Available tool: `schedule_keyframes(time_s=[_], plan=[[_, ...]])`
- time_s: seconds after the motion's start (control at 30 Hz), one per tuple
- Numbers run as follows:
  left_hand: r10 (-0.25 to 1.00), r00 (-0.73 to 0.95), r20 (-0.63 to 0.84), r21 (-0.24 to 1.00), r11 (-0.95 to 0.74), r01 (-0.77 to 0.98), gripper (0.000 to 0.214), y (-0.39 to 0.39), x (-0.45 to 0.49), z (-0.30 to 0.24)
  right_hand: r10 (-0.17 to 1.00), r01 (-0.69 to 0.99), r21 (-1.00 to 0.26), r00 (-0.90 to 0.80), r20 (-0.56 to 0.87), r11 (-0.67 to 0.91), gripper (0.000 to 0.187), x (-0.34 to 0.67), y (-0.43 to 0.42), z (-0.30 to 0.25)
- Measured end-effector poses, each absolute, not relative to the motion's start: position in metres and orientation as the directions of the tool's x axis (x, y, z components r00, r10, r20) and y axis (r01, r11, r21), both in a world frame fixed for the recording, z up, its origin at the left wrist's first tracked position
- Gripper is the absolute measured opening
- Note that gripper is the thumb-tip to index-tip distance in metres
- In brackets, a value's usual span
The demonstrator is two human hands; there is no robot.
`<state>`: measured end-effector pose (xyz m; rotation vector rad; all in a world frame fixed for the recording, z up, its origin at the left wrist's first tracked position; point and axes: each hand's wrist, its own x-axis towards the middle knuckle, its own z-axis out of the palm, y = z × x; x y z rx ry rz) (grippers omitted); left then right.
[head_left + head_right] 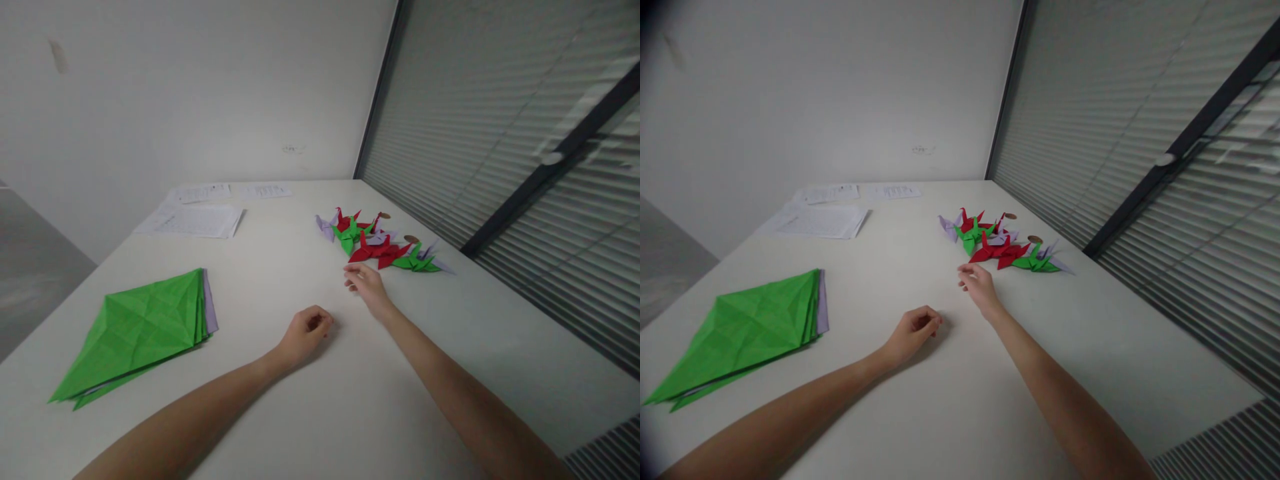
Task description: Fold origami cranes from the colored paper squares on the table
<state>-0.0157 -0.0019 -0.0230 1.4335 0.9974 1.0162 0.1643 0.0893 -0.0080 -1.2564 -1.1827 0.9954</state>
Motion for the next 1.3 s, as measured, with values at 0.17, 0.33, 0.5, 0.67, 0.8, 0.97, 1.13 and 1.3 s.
schedule_keyframes(time_s=[0.17, 0.33, 0.5, 0.67, 0.8, 0.97, 1.13, 1.3], plan=[[0.704, 0.691, 0.161, 0.836, -0.47, 0.283, 0.015, -0.002, -0.03, 0.008, 0.982, 0.155, -0.974, -0.117, 0.149, 0.166, 0.014, 0.144, 0.051, -0.017], [0.663, 0.737, 0.134, 0.618, -0.637, 0.461, 0.027, -0.01, -0.071, 0.047, 0.949, 0.272, -0.916, -0.196, 0.248, 0.296, 0.013, 0.151, 0.042, -0.026], [0.837, 0.541, -0.082, 0.535, -0.421, 0.733, 0.045, -0.021, -0.158, 0.053, 0.929, 0.312, -0.884, -0.242, 0.28, 0.348, 0.012, 0.15, 0.043, -0.029], [0.952, 0.306, 0.02, 0.345, -0.294, 0.892, 0.051, -0.03, -0.254, 0.027, 0.912, 0.341, -0.857, -0.281, 0.3, 0.387, 0.013, 0.148, 0.041, -0.03], [0.975, 0.22, -0.008, 0.242, -0.212, 0.947, 0.067, -0.047, -0.291, 0.011, 0.907, 0.354, -0.847, -0.289, 0.305, 0.397, 0.013, 0.149, 0.041, -0.031], [0.984, 0.179, 0.012, 0.261, -0.176, 0.949, 0.061, -0.058, -0.298, 0.006, 0.9, 0.356, -0.837, -0.294, 0.322, 0.415, 0.013, 0.15, 0.042, -0.031], [0.977, 0.209, 0.033, 0.268, -0.21, 0.94, 0.048, -0.055, -0.299, 0.007, 0.887, 0.381, -0.809, -0.307, 0.346, 0.447, 0.013, 0.149, 0.043, -0.031], [0.973, 0.225, 0.058, 0.202, -0.232, 0.952, 0.041, -0.053, -0.296, 0.014, 0.811, 0.439, -0.717, -0.496, 0.31, 0.542, 0.015, 0.122, 0.042, -0.016]])
